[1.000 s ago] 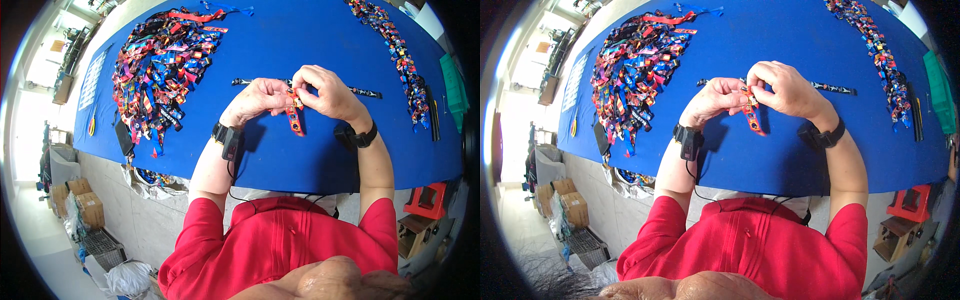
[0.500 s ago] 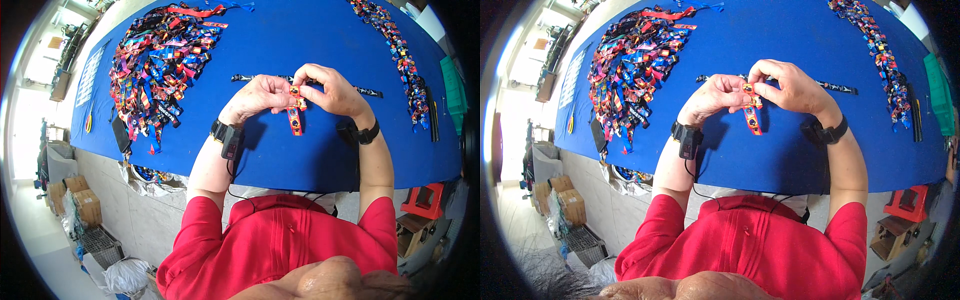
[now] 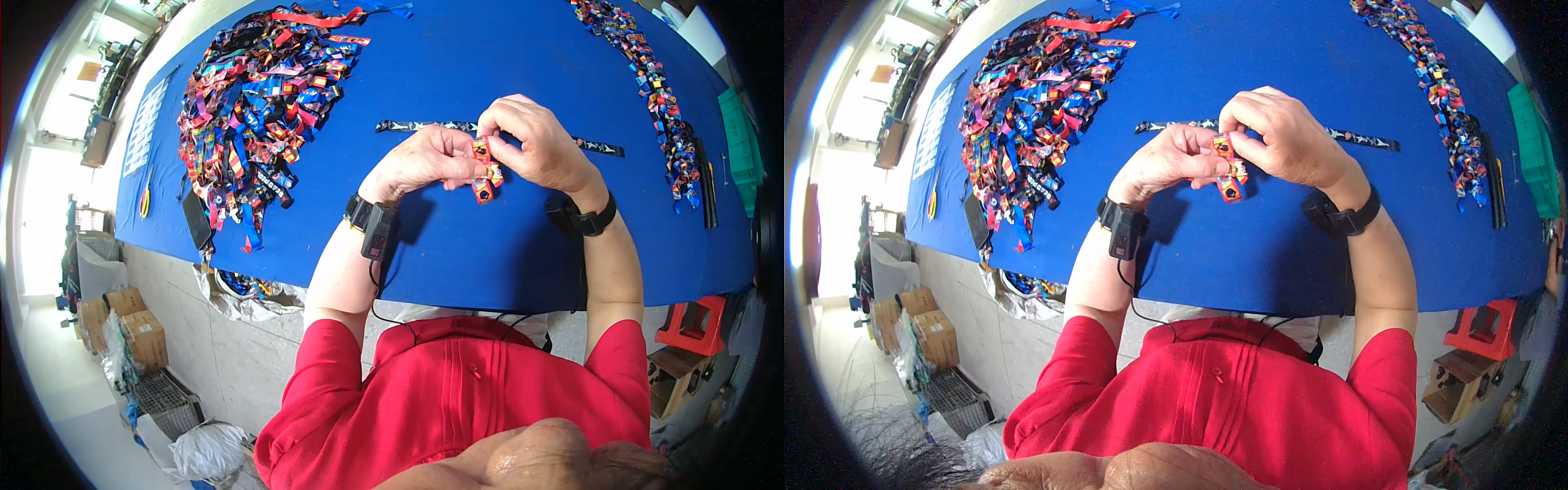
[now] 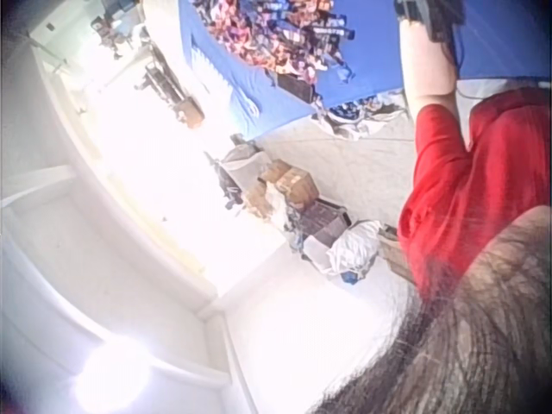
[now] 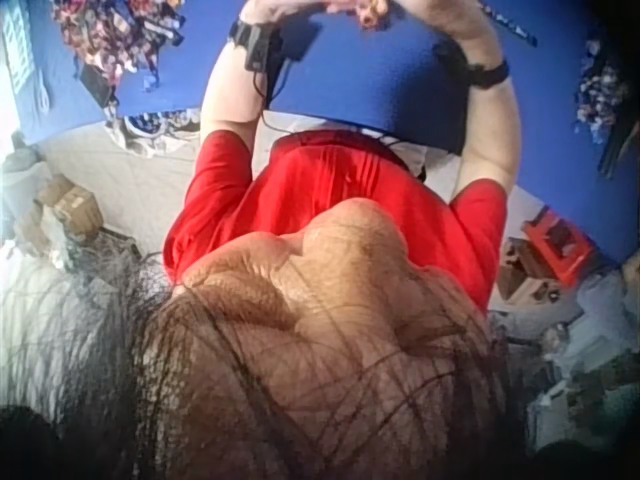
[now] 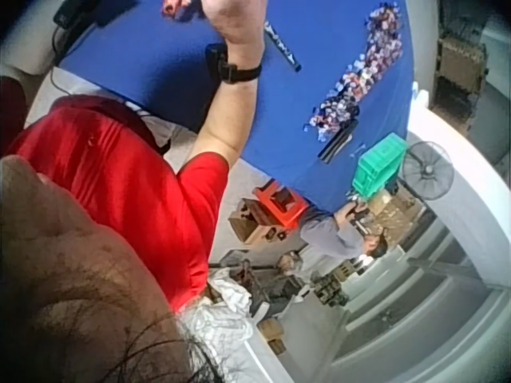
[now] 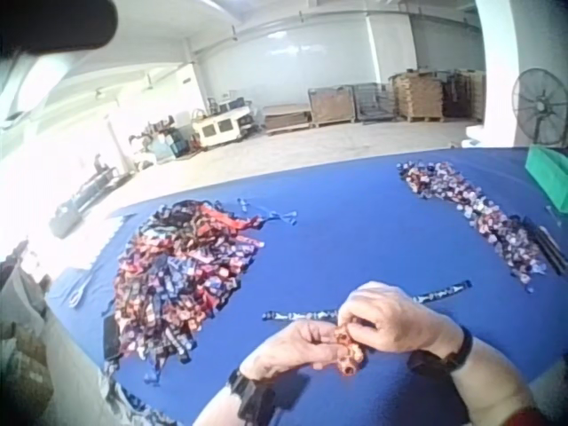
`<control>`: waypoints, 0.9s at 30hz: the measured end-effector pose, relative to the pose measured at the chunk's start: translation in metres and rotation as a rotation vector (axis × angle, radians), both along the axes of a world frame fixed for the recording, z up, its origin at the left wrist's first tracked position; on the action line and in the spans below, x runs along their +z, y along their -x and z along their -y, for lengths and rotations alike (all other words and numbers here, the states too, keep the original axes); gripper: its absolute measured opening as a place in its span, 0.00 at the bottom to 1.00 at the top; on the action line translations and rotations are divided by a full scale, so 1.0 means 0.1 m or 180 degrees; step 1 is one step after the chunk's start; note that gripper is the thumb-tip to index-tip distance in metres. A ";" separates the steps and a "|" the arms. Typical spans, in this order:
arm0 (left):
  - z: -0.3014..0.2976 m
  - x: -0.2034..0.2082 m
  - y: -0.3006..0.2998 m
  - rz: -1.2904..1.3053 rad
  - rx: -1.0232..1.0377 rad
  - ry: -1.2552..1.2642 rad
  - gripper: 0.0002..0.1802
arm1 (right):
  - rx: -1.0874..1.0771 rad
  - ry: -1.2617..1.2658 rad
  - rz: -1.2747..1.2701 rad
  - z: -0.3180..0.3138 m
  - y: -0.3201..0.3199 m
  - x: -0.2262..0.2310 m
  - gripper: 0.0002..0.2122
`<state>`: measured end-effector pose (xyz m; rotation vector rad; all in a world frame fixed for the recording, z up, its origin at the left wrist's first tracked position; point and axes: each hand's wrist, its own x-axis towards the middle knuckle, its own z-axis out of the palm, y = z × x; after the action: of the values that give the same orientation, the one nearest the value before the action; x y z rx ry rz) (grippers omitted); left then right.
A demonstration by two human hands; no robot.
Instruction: Manually folding and tying patterned ribbons into decorative bows at a workstation.
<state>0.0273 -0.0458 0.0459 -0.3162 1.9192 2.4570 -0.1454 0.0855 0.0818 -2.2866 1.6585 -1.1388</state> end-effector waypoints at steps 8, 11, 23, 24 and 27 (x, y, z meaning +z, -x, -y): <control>0.00 0.05 0.01 0.0017 0.0501 -0.0085 0.05 | -0.0364 -0.0985 0.1582 -0.03 0.07 -0.08 0.04; 0.04 0.00 0.02 -0.0076 0.0645 -0.0167 0.05 | 0.0125 -0.1538 0.2378 -0.05 0.06 -0.06 0.05; 0.08 -0.10 0.03 -0.0363 0.0933 -0.0324 0.07 | -0.0089 -0.1394 0.1189 0.00 0.08 -0.13 0.08; 0.08 -0.10 0.04 -0.0415 0.0879 -0.0366 0.07 | -0.0136 -0.1289 0.1009 0.00 0.08 -0.15 0.09; 0.06 -0.05 0.03 -0.0402 0.0813 -0.0336 0.07 | -0.0232 -0.1509 0.1061 -0.01 0.12 -0.17 0.10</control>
<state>0.0246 -0.0523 0.0408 -0.4395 1.8915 2.7915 -0.1573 0.0869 0.0644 -1.6642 1.6673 -0.9450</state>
